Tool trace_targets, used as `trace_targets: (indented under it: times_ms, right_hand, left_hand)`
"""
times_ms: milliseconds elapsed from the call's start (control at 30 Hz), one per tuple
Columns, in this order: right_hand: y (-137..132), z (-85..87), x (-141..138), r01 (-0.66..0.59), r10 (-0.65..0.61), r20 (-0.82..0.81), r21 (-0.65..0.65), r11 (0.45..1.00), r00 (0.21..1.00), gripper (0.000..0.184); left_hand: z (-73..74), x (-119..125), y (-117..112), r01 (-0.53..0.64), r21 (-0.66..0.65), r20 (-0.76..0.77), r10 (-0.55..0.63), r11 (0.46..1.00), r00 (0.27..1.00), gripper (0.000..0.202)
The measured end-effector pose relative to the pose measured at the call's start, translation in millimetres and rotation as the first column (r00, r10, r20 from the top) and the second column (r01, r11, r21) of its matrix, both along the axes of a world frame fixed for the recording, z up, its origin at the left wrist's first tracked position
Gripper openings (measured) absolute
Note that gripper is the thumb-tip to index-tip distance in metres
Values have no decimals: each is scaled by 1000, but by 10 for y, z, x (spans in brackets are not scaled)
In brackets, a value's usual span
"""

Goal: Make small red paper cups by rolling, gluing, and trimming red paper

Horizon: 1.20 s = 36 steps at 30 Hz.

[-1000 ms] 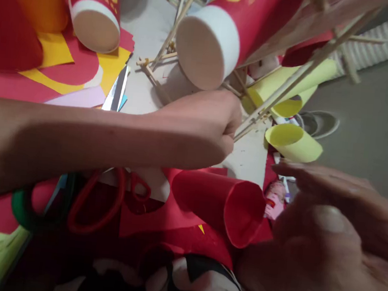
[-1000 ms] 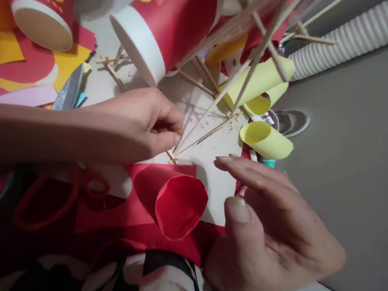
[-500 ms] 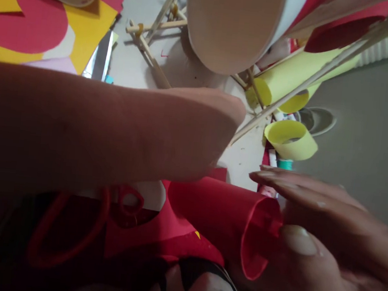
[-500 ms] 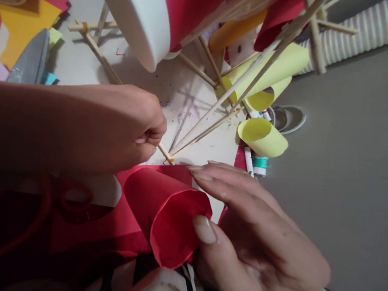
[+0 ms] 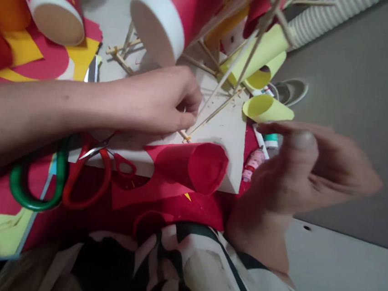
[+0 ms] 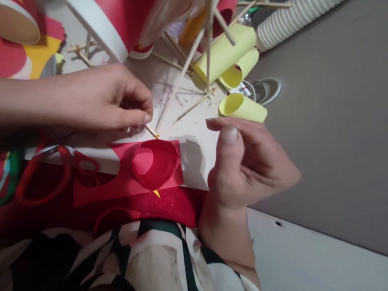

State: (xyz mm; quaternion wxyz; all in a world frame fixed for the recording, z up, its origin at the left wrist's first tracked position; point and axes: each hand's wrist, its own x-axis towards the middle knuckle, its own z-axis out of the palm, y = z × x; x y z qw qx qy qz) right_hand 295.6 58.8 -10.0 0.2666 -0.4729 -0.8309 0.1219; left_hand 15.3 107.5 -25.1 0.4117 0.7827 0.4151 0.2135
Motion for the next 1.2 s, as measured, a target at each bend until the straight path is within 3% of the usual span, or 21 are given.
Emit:
trace_targets:
  times_ms: [100, 200, 233, 300, 333, 433, 500, 600, 667, 733, 833, 933, 1067, 1200]
  right_hand:
    - [68, -82, -152, 40, -35, -84, 56, 998, 996, 43]
    - [28, -61, -298, 179, -139, -193, 210, 961, 971, 36]
    - [-8, -21, -318, 260, -187, -262, 278, 925, 947, 34]
    - [-97, 92, -289, 447, -241, -466, 404, 798, 851, 30]
    - [-146, 153, -235, 462, -228, -494, 425, 778, 839, 24]
    - [-277, 264, 77, 403, -237, -387, 437, 804, 891, 15]
    - [-337, 232, 353, 427, -384, -187, 401, 811, 904, 17]
    - [-398, 43, 709, 518, -540, 274, 155, 841, 796, 40]
    - [-430, -104, 850, 555, -483, 475, -12, 832, 735, 52]
    - [-451, -219, 918, 569, -428, 578, -79, 818, 695, 54]
    - [-438, -317, 947, 573, -381, 643, -111, 812, 664, 51]
    - [-382, -378, 952, 550, -353, 642, -130, 825, 681, 39]
    - [-336, -454, 965, 510, -362, 593, -98, 854, 719, 26]
    - [-429, -446, 1001, 493, -418, 491, -26, 870, 764, 18]
  left_hand:
    - [304, -26, -248, -41, 249, 205, -11, 968, 979, 16]
    - [545, -70, -521, 60, 421, 92, -108, 905, 990, 23]
    - [587, -86, -585, 133, 460, 49, -174, 878, 984, 23]
    - [604, -116, -648, 305, 471, -86, -301, 828, 950, 25]
    - [584, -125, -651, 362, 467, -142, -336, 806, 931, 25]
    - [471, -130, -609, 454, 439, -339, -325, 775, 883, 29]
    - [399, -122, -589, 474, 472, -419, -284, 743, 863, 35]
    - [362, -105, -600, 501, 485, -482, -259, 716, 837, 31]
    - [380, -87, -621, 521, 452, -521, -260, 724, 813, 23]
    - [407, -63, -635, 528, 422, -534, -269, 737, 802, 23]
    - [438, -30, -632, 526, 368, -524, -296, 767, 799, 24]
    - [480, -22, -607, 503, 312, -460, -335, 806, 822, 25]
    - [587, -65, -546, 362, 144, -211, -328, 921, 921, 28]
    - [650, -156, -445, 156, -80, 105, -147, 985, 984, 19]
